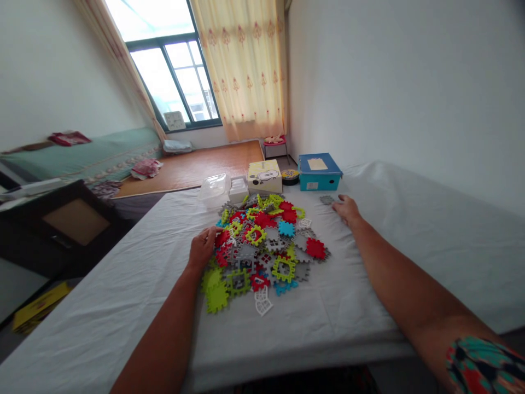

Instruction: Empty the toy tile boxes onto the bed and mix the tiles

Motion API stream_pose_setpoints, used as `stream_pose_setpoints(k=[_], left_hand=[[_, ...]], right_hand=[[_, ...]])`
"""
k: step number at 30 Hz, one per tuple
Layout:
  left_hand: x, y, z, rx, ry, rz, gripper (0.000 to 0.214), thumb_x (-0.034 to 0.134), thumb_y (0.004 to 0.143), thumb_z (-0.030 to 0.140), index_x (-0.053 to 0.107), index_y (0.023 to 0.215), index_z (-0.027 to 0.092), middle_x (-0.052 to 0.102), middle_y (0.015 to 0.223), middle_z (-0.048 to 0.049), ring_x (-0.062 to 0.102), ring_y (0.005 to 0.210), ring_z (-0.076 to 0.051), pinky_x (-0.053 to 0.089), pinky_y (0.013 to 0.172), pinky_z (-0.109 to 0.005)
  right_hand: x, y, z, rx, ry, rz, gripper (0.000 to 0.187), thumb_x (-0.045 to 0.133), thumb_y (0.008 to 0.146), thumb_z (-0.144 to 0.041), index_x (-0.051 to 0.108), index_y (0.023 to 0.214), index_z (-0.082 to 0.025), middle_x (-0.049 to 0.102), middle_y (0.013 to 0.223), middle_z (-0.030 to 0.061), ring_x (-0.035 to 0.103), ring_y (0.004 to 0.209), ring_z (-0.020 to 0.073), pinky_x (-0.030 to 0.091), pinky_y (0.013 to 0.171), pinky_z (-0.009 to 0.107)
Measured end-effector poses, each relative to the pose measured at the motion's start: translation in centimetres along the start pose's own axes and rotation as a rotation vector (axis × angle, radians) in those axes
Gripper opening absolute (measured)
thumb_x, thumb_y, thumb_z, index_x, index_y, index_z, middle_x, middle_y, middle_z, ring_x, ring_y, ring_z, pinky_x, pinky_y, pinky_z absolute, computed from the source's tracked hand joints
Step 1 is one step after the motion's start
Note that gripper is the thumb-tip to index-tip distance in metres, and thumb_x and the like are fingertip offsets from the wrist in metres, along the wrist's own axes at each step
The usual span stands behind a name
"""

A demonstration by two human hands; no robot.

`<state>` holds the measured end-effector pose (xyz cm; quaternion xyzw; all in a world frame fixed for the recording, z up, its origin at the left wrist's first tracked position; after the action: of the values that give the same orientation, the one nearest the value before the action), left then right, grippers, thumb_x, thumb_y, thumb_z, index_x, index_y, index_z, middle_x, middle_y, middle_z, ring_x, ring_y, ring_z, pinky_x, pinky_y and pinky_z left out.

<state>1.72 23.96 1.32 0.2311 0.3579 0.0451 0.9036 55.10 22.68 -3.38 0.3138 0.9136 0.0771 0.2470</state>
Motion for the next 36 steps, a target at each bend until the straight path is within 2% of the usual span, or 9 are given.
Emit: stream_pose_setpoints(k=[3, 8, 11, 14, 17, 24, 27, 33, 36], left_hand=[[0.0, 0.0, -0.2, -0.005, -0.007, 0.001, 0.052, 0.035, 0.090, 0.051, 0.074, 0.092, 0.017, 0.073, 0.097, -0.0074, 0.067, 0.095, -0.022, 0.050, 0.088, -0.032], [0.2, 0.0, -0.2, 0.013, -0.008, -0.015, 0.051, 0.035, 0.090, 0.051, 0.074, 0.092, 0.018, 0.073, 0.098, -0.0066, 0.066, 0.096, -0.021, 0.050, 0.087, -0.031], [0.2, 0.0, -0.3, 0.007, -0.013, -0.010, 0.051, 0.035, 0.090, 0.051, 0.074, 0.092, 0.018, 0.073, 0.098, -0.0070, 0.067, 0.094, -0.021, 0.051, 0.086, -0.031], [0.2, 0.0, -0.4, 0.005, 0.001, -0.012, 0.052, 0.034, 0.090, 0.051, 0.074, 0.093, 0.018, 0.073, 0.097, -0.0073, 0.067, 0.093, -0.022, 0.051, 0.085, -0.032], [0.4, 0.0, -0.1, 0.021, 0.023, -0.032, 0.053, 0.032, 0.091, 0.051, 0.074, 0.092, 0.019, 0.073, 0.095, -0.0067, 0.067, 0.091, -0.022, 0.051, 0.084, -0.032], [0.2, 0.0, 0.1, 0.023, 0.032, -0.022, 0.052, 0.033, 0.090, 0.051, 0.073, 0.090, 0.019, 0.074, 0.094, -0.0063, 0.067, 0.093, -0.021, 0.050, 0.086, -0.031], [0.2, 0.0, -0.2, -0.003, 0.011, -0.025, 0.052, 0.033, 0.090, 0.051, 0.073, 0.092, 0.018, 0.073, 0.094, -0.0070, 0.067, 0.090, -0.021, 0.051, 0.084, -0.031], [0.2, 0.0, -0.2, -0.006, -0.021, -0.027, 0.050, 0.036, 0.089, 0.051, 0.073, 0.092, 0.018, 0.073, 0.101, -0.0072, 0.066, 0.099, -0.021, 0.052, 0.084, -0.029], [0.1, 0.0, 0.0, 0.005, -0.011, -0.023, 0.051, 0.035, 0.089, 0.051, 0.074, 0.091, 0.018, 0.073, 0.100, -0.0070, 0.066, 0.098, -0.021, 0.051, 0.088, -0.030]], right_hand=[[0.6, -0.8, -2.7, -0.116, -0.079, -0.035, 0.027, 0.062, 0.077, -0.025, 0.068, 0.102, -0.016, 0.070, 0.101, 0.0119, 0.066, 0.089, 0.0213, 0.053, 0.080, 0.032], [6.7, -4.4, -7.2, -0.406, -0.279, -0.495, 0.018, 0.063, 0.078, -0.031, 0.072, 0.088, -0.019, 0.073, 0.088, 0.0058, 0.066, 0.079, 0.0191, 0.049, 0.075, 0.029], [7.5, -5.7, -8.3, -0.454, -0.357, -0.566, 0.019, 0.063, 0.078, -0.033, 0.073, 0.085, -0.018, 0.073, 0.084, 0.0056, 0.064, 0.075, 0.0186, 0.045, 0.071, 0.028], [8.2, -7.6, -9.7, -0.465, -0.235, -0.750, 0.031, 0.062, 0.079, -0.046, 0.074, 0.088, -0.018, 0.072, 0.081, 0.0046, 0.062, 0.072, 0.0167, 0.044, 0.067, 0.026], [9.1, -9.9, -10.4, -0.442, -0.183, -0.978, 0.043, 0.073, 0.067, -0.053, 0.073, 0.094, -0.019, 0.071, 0.084, 0.0031, 0.060, 0.073, 0.0158, 0.044, 0.065, 0.024], [9.6, -10.8, -10.6, -0.253, 0.055, -1.088, 0.043, 0.077, 0.062, -0.051, 0.067, 0.083, -0.015, 0.062, 0.070, 0.0000, 0.052, 0.061, 0.0107, 0.041, 0.056, 0.022], [8.8, -8.6, -9.6, -0.119, 0.235, -0.945, 0.044, 0.076, 0.066, -0.051, 0.065, 0.089, -0.015, 0.061, 0.067, -0.0005, 0.053, 0.057, 0.0097, 0.044, 0.053, 0.022], [2.0, -0.8, -0.6, 0.115, 0.150, -0.082, 0.034, 0.065, 0.078, -0.039, 0.061, 0.100, -0.014, 0.064, 0.071, 0.0042, 0.061, 0.057, 0.0131, 0.053, 0.053, 0.025], [0.4, 0.9, 2.1, 0.101, 0.063, 0.018, 0.030, 0.058, 0.082, -0.034, 0.061, 0.103, -0.012, 0.068, 0.080, 0.0098, 0.065, 0.061, 0.0163, 0.056, 0.056, 0.030]])
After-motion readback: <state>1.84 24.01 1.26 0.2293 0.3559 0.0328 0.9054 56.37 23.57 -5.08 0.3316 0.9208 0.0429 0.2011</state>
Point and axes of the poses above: each hand's wrist, its own y-axis towards the middle knuckle, its own x-axis out of the palm, z = x × y, the point moved 9 cm from there along y, towards the middle knuckle
